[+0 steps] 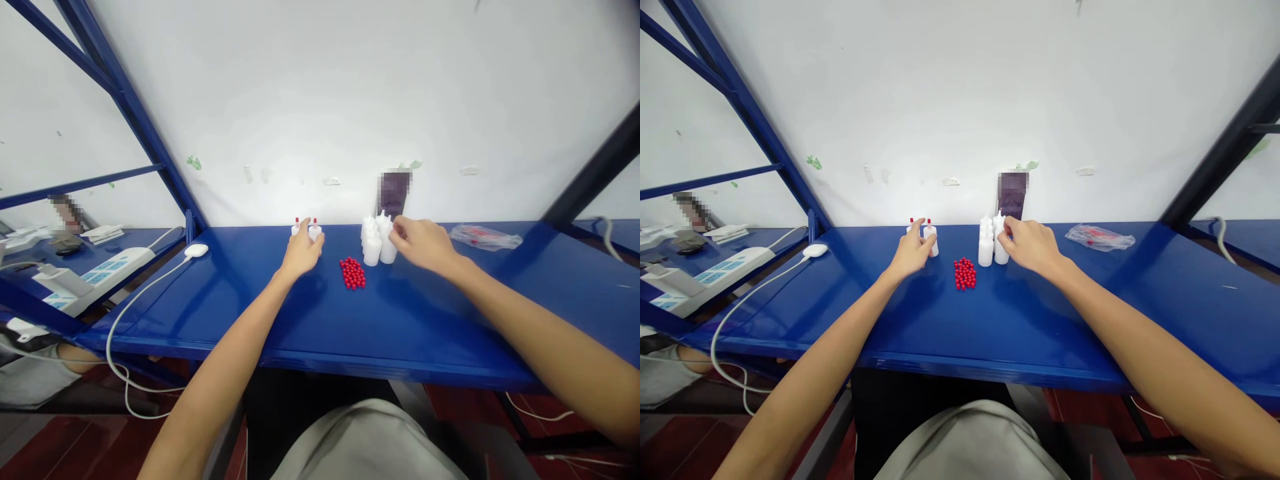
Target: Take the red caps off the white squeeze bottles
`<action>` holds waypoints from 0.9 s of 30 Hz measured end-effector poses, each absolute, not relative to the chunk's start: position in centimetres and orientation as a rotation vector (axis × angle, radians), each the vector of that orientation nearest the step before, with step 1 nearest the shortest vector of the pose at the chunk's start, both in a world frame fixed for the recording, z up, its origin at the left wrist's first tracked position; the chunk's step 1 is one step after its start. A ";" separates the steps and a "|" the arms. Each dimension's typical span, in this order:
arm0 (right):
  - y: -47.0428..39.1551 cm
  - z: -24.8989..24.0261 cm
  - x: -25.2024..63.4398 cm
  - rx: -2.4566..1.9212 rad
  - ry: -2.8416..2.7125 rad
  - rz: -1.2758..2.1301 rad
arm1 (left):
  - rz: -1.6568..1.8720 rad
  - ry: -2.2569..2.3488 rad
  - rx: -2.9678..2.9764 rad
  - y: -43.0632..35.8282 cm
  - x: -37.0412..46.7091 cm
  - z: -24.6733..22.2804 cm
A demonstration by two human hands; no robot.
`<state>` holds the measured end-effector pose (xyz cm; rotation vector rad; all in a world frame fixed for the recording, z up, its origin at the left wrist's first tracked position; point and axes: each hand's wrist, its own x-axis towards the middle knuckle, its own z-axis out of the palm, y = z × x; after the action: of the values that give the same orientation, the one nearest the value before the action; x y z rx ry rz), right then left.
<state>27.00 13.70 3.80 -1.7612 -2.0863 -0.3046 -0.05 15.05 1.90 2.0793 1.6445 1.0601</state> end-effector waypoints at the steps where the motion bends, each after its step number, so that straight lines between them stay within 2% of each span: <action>1: 13.7 3.8 27.0 -1.770 -2.079 -0.300 | 1.054 1.658 2.086 15.3 0.1 1.7; 5: 13.0 4.1 27.1 -1.755 -2.017 -0.317 | 1.068 1.709 2.107 15.5 0.3 1.2; 11: 12.7 2.9 26.4 -1.277 -2.116 -0.446 | 1.089 1.802 2.159 13.9 0.1 1.4; 17: 14.1 1.4 26.0 -1.269 -2.141 -0.528 | 1.218 1.673 2.296 10.1 -0.9 1.1; 23: 12.9 1.9 25.7 -1.208 -2.084 -0.481 | 1.059 1.361 1.916 7.4 -0.8 0.1; 27: 10.4 2.1 24.6 -0.973 -2.126 -0.340 | 0.919 1.415 1.955 6.9 -0.1 -0.1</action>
<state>24.60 10.44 2.14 -0.9726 -2.1263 -0.3405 -0.09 6.90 -0.13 1.9554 1.4147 0.9186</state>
